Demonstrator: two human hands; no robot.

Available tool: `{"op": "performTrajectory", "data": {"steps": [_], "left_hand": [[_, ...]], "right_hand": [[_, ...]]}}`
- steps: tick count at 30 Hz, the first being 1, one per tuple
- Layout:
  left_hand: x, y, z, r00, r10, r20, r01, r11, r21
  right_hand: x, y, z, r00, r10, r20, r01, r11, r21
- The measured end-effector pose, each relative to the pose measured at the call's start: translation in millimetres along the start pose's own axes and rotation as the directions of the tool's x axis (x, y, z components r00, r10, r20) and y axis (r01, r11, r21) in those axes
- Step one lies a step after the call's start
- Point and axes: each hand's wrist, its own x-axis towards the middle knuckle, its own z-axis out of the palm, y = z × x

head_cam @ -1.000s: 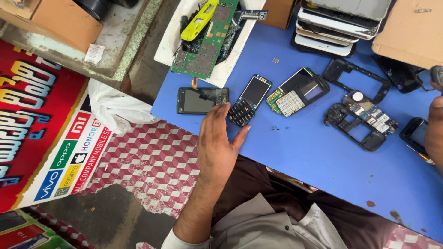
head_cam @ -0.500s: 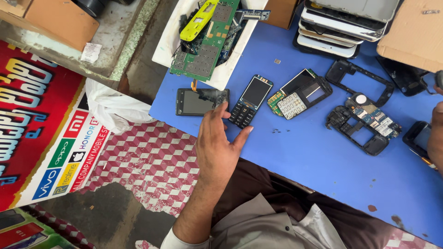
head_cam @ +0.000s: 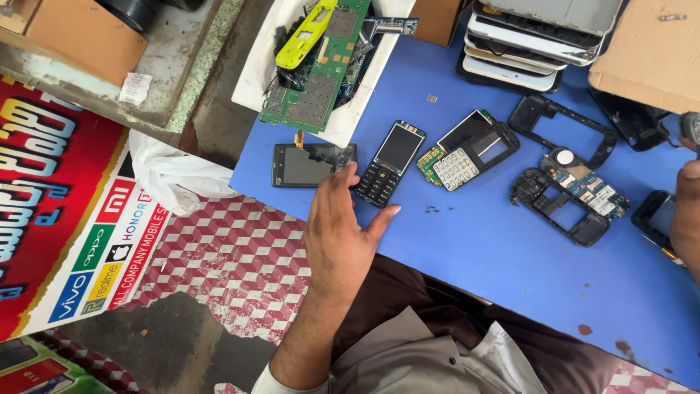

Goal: The person uses a small brush to clean dust and debris from various mobile phone components on a blue workbench. They handle a keypad, a circuit board, and a display assembly, brushing each surface and then placing the items back on the table.

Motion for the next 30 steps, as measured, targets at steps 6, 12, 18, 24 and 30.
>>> {"op": "performTrajectory", "data": {"steps": [6,12,18,24,30], "left_hand": [[-2,4,-4,0.994,0.086,-0.062,-0.086,0.996,0.005],[-7,3,-6,0.973,0.191,-0.131,-0.179,0.979,0.098],[-2,-1,4,0.976,0.217,-0.001,-0.214,0.964,0.157],[-7,-3,7,0.964,0.26,0.054,-0.264,0.924,0.278],[-11,-17,6,0.933,0.326,0.153,-0.353,0.912,0.209]], "right_hand": [[-3,-24,-7,1.0,-0.012,-0.021,0.013,0.999,0.041],[-19,-64,-26,0.998,-0.015,-0.057,0.021,0.994,0.105],[-23,-87,-34,0.979,-0.164,-0.117,0.176,0.98,0.098],[-20,-89,-32,0.988,-0.106,-0.108,0.124,0.977,0.174],[-20,-86,-33,0.987,-0.137,-0.087,0.149,0.976,0.158]]}}
